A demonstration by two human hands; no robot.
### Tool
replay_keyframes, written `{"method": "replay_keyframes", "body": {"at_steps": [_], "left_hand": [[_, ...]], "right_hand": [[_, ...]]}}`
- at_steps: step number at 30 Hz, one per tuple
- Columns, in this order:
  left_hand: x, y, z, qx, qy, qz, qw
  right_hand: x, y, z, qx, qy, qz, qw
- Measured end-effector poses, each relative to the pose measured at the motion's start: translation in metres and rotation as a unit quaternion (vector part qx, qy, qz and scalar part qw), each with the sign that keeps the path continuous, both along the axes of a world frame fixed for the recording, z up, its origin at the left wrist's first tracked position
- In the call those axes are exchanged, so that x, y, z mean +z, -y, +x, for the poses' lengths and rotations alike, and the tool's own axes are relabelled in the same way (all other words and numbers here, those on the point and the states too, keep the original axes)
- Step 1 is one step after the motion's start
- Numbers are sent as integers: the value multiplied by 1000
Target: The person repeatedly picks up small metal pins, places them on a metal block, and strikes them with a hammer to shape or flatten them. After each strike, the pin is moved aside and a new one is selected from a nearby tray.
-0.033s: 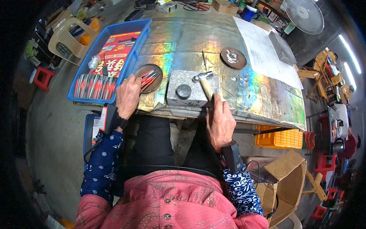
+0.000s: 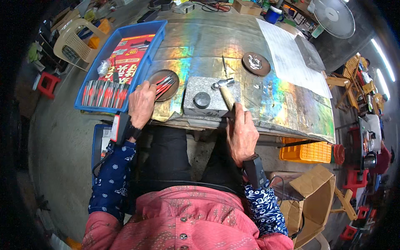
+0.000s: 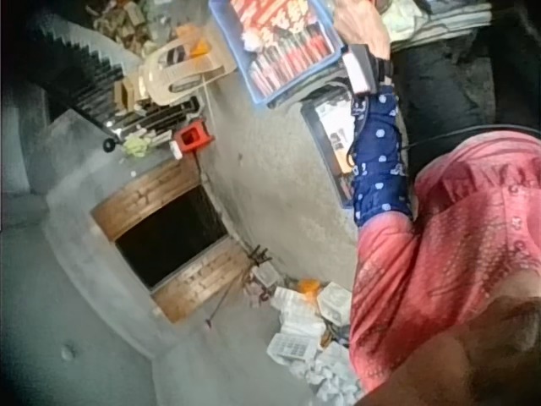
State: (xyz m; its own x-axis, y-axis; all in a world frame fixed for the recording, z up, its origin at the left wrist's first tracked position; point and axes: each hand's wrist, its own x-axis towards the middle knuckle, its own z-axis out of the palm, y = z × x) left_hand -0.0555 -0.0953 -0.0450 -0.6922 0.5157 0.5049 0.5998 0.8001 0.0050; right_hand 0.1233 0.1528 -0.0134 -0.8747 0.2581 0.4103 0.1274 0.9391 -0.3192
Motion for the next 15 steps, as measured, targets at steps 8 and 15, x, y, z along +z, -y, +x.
{"method": "replay_keyframes", "body": {"at_steps": [8,15], "left_hand": [[-3,-3,1,39,42,-40,998],[42,36,3,21,-30,100,994]], "right_hand": [[-1,-1,0,-13,22,-14,1000],[0,-3,1,6,26,8,1000]]}}
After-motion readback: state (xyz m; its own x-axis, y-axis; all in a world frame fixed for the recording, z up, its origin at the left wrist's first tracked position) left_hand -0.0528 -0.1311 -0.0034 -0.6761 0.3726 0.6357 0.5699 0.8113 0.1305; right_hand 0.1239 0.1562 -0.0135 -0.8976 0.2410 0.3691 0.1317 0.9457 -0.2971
